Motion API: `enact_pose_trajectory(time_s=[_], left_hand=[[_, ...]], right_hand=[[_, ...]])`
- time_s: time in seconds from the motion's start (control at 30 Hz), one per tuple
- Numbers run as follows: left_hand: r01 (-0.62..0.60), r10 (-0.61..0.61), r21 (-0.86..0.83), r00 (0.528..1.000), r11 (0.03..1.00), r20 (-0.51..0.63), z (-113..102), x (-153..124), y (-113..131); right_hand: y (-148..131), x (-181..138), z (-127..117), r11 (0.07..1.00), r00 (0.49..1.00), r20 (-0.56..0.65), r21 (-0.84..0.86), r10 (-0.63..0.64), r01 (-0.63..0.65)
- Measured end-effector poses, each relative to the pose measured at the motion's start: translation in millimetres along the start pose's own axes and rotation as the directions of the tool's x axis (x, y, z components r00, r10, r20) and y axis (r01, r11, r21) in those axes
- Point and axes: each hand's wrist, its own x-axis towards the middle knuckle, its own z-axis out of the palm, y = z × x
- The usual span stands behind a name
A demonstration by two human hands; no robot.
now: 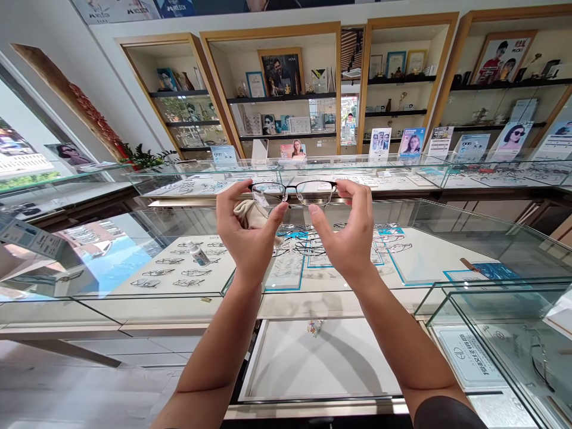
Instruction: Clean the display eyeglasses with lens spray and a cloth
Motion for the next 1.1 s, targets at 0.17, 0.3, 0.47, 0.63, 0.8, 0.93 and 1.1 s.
enact_pose_trajectory(time_s=[0.17, 0.3, 0.47, 0.63, 0.8, 0.93, 1.1], left_hand=[[-0.032, 0.032, -0.025, 0.999, 0.999, -0.003, 2, 2, -5], [-0.079, 0.079, -0.012, 0.996, 0.997, -0.035, 5, 2, -10], [-0.141, 0.142, 0.016, 0.987, 0.990, -0.070, 9, -1, -16], [-0.182, 0.186, 0.047, 0.976, 0.982, -0.109, 11, -3, -19], [-0.217, 0.221, 0.041, 0.964, 0.975, -0.148, 11, -3, -18], [-0.203, 0.211, 0.068, 0.966, 0.977, -0.147, 11, -3, -18], [-0.212, 0.213, 0.016, 0.967, 0.977, -0.141, 13, -4, -20]], right_hand=[[-1, 0, 0, 0.999, 0.999, -0.015, -0.013, -0.039, 0.039], [2, -1, 1, 0.999, 0.999, -0.012, 0.019, -0.045, 0.046], [6, -1, 3, 0.998, 1.000, -0.012, 0.059, -0.016, 0.016], [8, -1, 3, 0.992, 1.000, -0.001, 0.127, 0.024, -0.024], [12, 0, 3, 0.976, 0.998, -0.004, 0.211, 0.057, -0.055], [15, 2, 3, 0.966, 0.998, -0.016, 0.253, 0.055, -0.049], [13, 2, 3, 0.958, 0.997, -0.050, 0.284, 0.050, -0.034]])
